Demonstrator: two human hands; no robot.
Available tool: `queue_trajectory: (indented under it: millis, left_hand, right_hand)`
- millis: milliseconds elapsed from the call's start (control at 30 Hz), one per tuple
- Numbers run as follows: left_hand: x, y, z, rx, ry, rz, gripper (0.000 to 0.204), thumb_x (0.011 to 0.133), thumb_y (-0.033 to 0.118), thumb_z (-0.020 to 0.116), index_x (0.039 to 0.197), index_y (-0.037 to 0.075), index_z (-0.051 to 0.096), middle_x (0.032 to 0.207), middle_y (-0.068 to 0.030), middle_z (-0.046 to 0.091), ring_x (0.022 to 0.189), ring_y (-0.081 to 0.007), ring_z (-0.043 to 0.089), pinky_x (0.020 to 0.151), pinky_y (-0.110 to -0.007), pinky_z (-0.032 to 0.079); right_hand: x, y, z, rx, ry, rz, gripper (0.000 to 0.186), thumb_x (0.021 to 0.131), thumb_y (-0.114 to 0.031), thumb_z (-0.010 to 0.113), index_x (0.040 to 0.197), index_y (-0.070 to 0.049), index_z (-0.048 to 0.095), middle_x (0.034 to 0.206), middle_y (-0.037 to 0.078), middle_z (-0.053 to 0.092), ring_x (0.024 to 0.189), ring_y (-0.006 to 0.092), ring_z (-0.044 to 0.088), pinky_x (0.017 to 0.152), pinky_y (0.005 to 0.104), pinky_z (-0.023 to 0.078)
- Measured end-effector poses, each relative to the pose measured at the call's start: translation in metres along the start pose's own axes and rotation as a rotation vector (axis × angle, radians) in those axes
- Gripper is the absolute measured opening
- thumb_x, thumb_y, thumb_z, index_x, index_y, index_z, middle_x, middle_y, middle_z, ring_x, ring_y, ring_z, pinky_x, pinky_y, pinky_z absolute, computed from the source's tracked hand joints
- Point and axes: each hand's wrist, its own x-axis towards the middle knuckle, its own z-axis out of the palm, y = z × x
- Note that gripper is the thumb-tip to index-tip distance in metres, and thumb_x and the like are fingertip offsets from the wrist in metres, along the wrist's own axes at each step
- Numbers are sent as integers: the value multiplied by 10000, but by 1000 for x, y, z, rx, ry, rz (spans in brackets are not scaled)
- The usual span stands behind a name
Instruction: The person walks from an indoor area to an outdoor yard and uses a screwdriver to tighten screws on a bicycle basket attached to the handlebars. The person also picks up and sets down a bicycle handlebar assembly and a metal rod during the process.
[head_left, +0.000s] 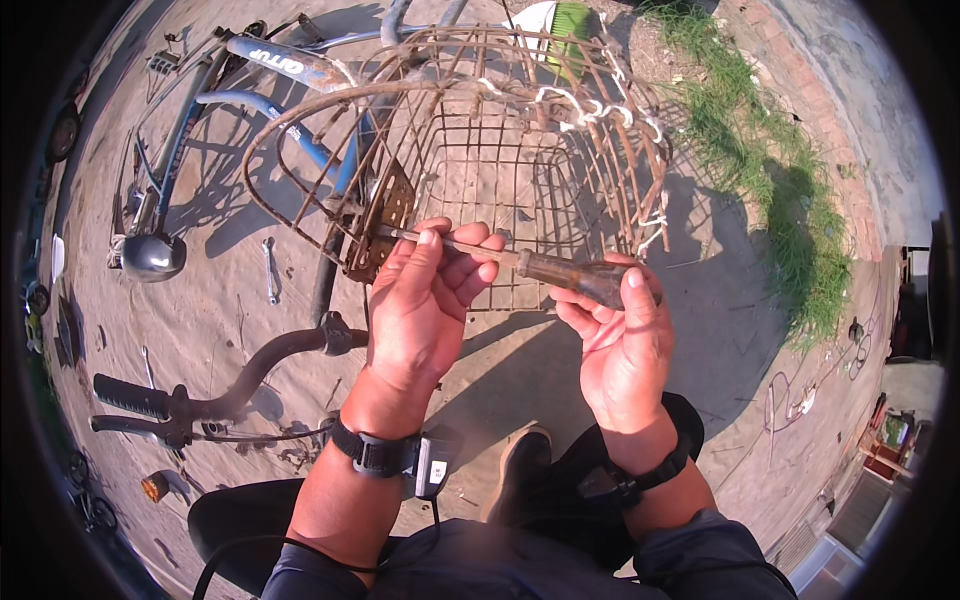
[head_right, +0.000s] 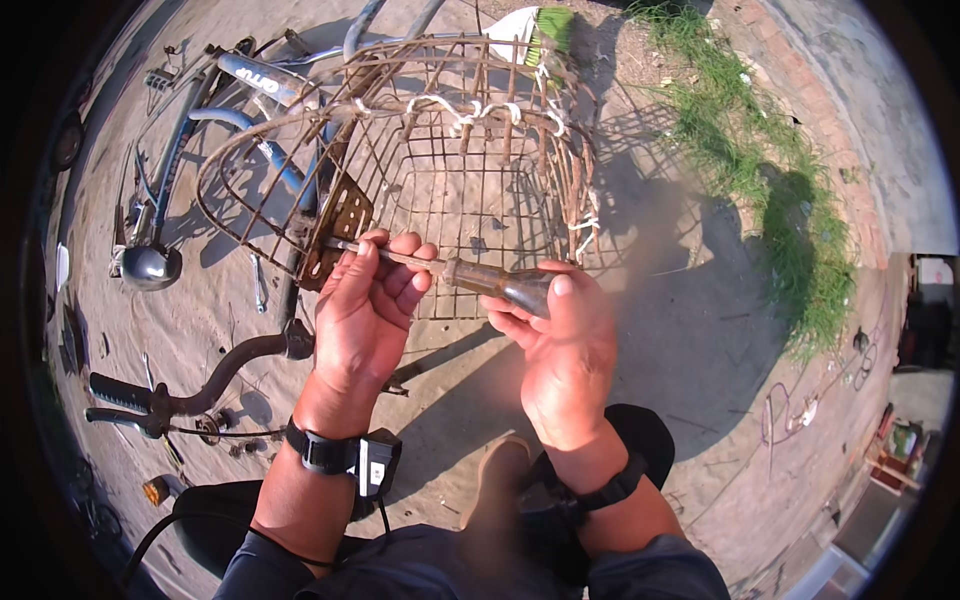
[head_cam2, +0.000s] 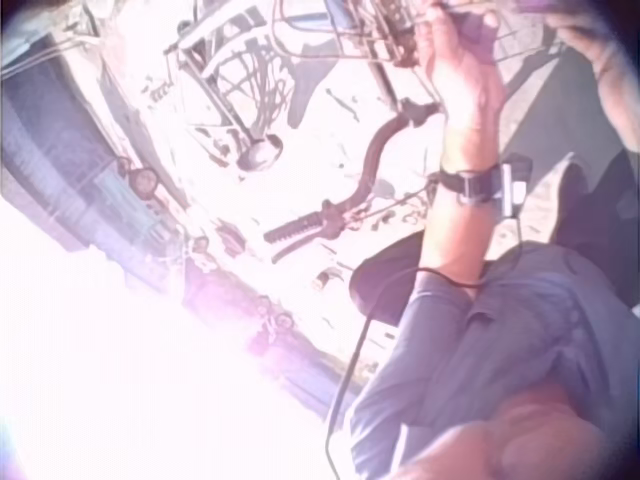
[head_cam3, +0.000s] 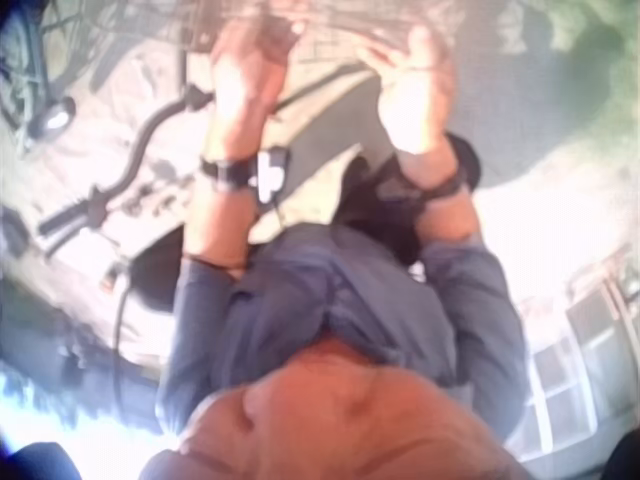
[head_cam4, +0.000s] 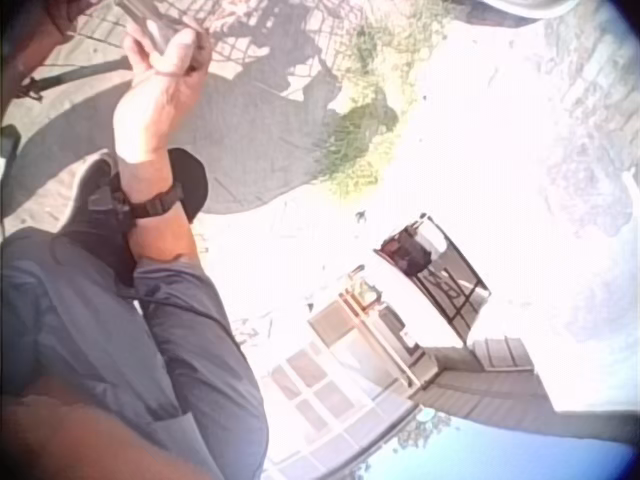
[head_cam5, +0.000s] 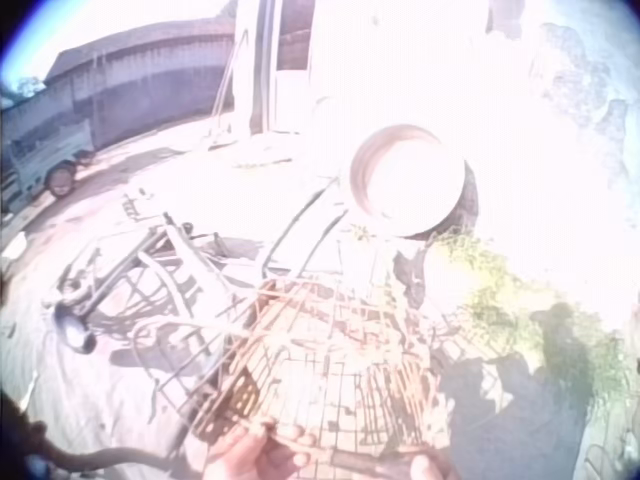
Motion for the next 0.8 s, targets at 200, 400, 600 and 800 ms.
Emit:
queue_trajectory:
  millis: [200,400,600,800]
  left_hand:
    - [0,1,1,40,34,16,206,1082,200,465,1162,46,575,1131,-152,701,1081,-289,696,882,-377,599]
    - [-3,5,-3,145,79,-24,287,1078,283,487,1188,27,555,1161,-188,684,1062,-305,699,891,-390,584]
    - [-68,27,-39,510,-113,-542,458,1045,356,564,1292,-26,517,1218,-209,659,1096,-294,680,946,-379,542]
    - [-126,113,-136,978,-116,-1216,221,994,151,602,1145,-10,613,1088,-110,728,979,-207,715,875,-328,570]
  right_hand:
    - [-2,-2,8,-22,25,31,375,1060,-337,531,1232,-5,497,1027,154,677,888,287,727,819,380,582]
    - [-2,0,7,-73,9,40,393,1051,-333,550,1244,7,505,1040,148,675,870,280,730,781,357,592]
    - [2,-12,-12,-110,-28,144,389,993,-261,656,1232,37,576,999,124,697,788,211,732,674,297,610]
    - [17,-36,-7,-570,-157,179,239,995,-231,659,1115,-26,686,794,64,684,555,126,653,463,233,492]
